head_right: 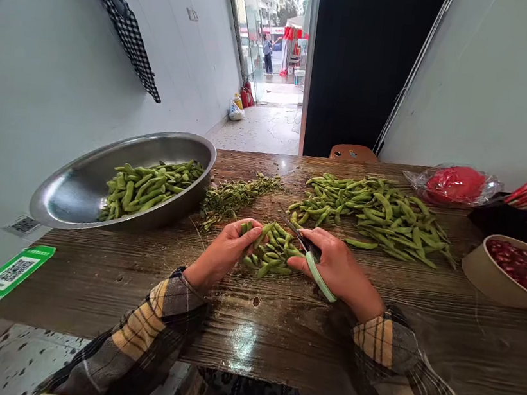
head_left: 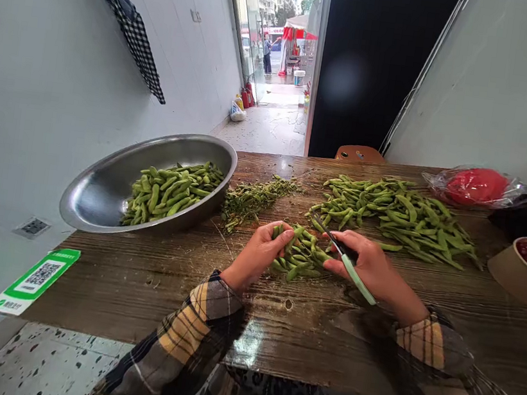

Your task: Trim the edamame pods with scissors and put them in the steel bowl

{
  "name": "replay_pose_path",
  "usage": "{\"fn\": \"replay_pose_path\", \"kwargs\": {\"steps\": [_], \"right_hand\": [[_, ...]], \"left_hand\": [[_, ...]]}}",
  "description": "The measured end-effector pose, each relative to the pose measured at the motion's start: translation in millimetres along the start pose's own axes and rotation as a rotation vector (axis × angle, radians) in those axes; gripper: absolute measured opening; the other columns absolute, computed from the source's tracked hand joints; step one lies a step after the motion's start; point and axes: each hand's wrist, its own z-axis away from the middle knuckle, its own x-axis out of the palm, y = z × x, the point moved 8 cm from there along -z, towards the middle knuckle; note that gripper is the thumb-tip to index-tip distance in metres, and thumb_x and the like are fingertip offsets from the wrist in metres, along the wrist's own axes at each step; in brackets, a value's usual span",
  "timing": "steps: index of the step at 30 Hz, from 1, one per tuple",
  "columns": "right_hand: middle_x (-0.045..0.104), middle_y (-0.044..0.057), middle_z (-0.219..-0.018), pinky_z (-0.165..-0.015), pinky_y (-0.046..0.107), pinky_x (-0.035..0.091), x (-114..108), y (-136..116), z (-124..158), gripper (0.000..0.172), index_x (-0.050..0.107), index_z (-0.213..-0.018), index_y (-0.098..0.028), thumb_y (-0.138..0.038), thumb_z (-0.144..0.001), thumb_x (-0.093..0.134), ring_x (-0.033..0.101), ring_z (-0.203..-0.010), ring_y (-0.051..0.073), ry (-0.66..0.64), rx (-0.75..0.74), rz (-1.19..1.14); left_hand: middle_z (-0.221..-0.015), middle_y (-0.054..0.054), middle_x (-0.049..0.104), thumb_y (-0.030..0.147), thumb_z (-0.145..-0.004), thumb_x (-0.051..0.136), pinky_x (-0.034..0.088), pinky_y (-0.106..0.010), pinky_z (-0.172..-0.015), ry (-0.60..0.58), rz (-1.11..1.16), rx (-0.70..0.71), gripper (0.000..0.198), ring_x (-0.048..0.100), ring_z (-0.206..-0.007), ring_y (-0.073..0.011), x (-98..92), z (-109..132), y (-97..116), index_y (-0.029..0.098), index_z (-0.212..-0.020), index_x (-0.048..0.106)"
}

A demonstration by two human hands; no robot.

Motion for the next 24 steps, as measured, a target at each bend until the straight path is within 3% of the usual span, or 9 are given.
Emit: {"fn": "replay_pose_path", "kwargs": {"steps": [4, 8, 14, 17, 24], "right_hand": [[0.064, 0.010, -0.106, -0.082, 0.035, 0.050, 10, -4, 1, 0.051, 0.060, -0.119, -0.017, -0.044, -0.078, 0.069, 0.062, -0.095, 0.023, -0.096, -0.022, -0.025], [0.064, 0.008, -0.102, -0.079, 0.034, 0.051, 16, -11, 1, 0.051, 0.059, -0.120, -0.018, -0.043, -0.077, 0.070, 0.062, -0.089, 0.022, -0.135, -0.037, -0.043], [0.066, 0.008, -0.098, -0.079, 0.033, 0.049, 15, -16, 2, 0.041, 0.062, -0.114, -0.017, -0.042, -0.081, 0.066, 0.063, -0.090, 0.022, -0.091, -0.055, -0.055], [0.067, 0.008, -0.099, -0.080, 0.034, 0.049, 17, -16, 3, 0.039, 0.063, -0.111, -0.017, -0.041, -0.081, 0.066, 0.063, -0.089, 0.022, -0.103, -0.062, -0.042], [0.069, 0.007, -0.096, -0.076, 0.031, 0.049, 16, -19, 3, 0.032, 0.065, -0.107, -0.017, -0.039, -0.084, 0.064, 0.064, -0.085, 0.021, -0.109, -0.063, -0.052]], "left_hand": [[-0.072, 0.001, 0.059, 0.050, -0.082, 0.060, 0.030, -0.019, -0.048, -0.009, 0.098, 0.008, 0.035, 0.039, -0.051, -0.0050, 5.4, 3, 2, 0.015, -0.083, 0.056], [-0.067, 0.001, 0.057, 0.048, -0.082, 0.060, 0.031, -0.019, -0.049, -0.020, -0.009, 0.035, 0.034, 0.040, -0.052, -0.0058, 10.8, 4, 4, 0.014, -0.081, 0.057], [-0.070, 0.000, 0.056, 0.041, -0.078, 0.066, 0.037, -0.020, -0.055, -0.049, -0.084, 0.063, 0.030, 0.046, -0.060, -0.0081, 14.6, 5, 8, 0.012, -0.087, 0.065], [-0.075, -0.002, 0.059, 0.038, -0.073, 0.072, 0.040, -0.021, -0.062, -0.040, -0.103, 0.073, 0.027, 0.050, -0.068, -0.0103, 12.8, 5, 9, 0.012, -0.081, 0.068], [-0.060, 0.005, 0.050, 0.037, -0.072, 0.073, 0.029, -0.018, -0.048, -0.024, 0.211, -0.050, 0.027, 0.037, -0.049, -0.0040, 10.7, 5, -2, 0.014, -0.081, 0.061]]}}
